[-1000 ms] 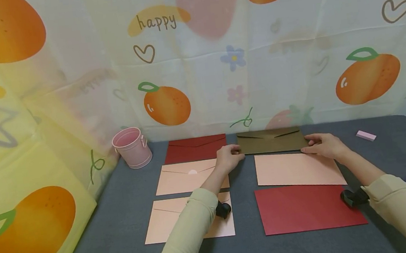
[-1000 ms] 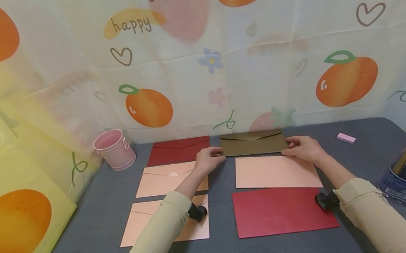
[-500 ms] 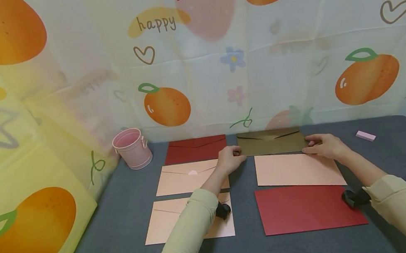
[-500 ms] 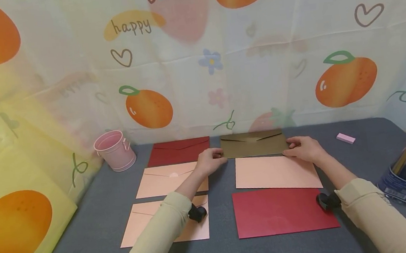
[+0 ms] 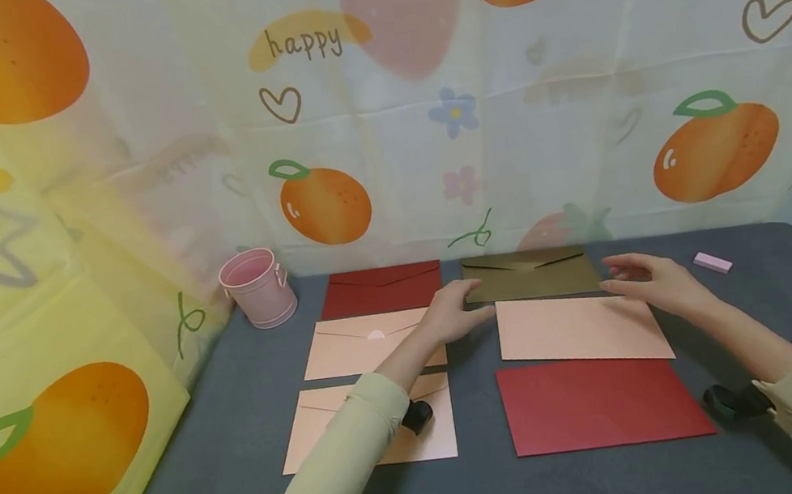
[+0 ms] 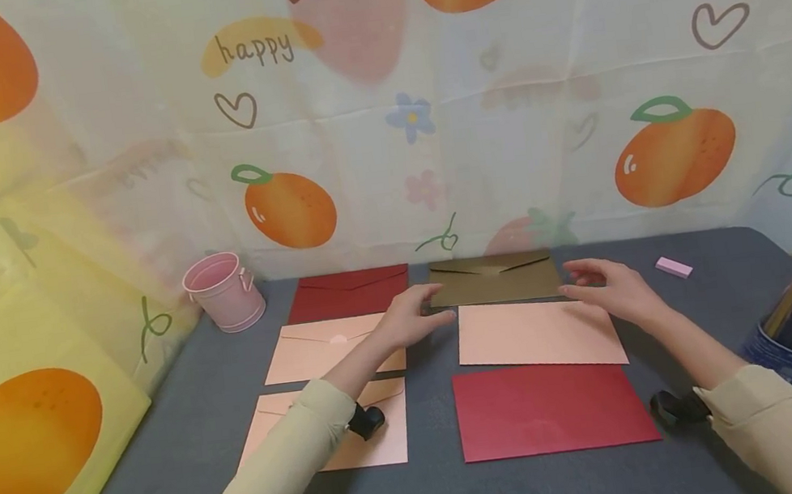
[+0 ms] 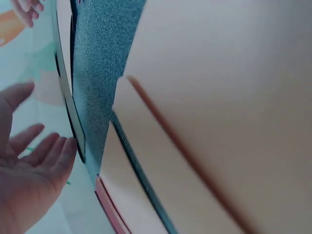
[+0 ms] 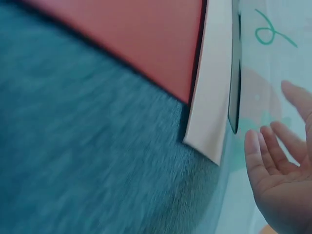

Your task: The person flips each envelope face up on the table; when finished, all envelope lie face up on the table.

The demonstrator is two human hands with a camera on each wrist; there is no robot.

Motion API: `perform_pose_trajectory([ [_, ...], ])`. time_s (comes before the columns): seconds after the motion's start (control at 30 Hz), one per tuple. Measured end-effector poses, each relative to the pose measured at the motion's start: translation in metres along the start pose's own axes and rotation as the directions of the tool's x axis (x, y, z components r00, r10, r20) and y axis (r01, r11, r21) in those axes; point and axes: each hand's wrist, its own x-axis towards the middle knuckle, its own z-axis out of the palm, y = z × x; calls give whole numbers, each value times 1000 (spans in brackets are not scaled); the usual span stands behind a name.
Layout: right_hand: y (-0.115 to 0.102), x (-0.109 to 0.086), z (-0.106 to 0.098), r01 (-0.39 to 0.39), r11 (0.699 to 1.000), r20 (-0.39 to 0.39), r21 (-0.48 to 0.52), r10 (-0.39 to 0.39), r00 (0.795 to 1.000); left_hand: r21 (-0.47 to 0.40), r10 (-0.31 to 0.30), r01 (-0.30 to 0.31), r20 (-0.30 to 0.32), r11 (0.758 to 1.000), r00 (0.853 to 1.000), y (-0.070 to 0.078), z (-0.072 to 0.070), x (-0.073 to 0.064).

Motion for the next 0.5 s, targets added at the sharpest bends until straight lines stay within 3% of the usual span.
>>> perform_pose_trajectory([
  [0.13, -4, -12, -2, 72, 997, 30, -36, -70, 997, 49, 88, -95, 127, 994, 988, 3, -3, -6],
  [0.27, -1, -24, 0, 210, 971, 69, -115, -203, 977, 107, 168, -198, 242, 974, 956, 4, 0, -11],
  [0.4, 5, -32, 2, 287, 946, 143, -154, -266, 953, 167, 198, -265, 336, 950, 921, 5, 5, -14],
  [0.5, 8, -34, 2, 300, 944, 208, -140, -268, 941, 204, 194, -285, 375, 936, 907, 5, 7, -14],
])
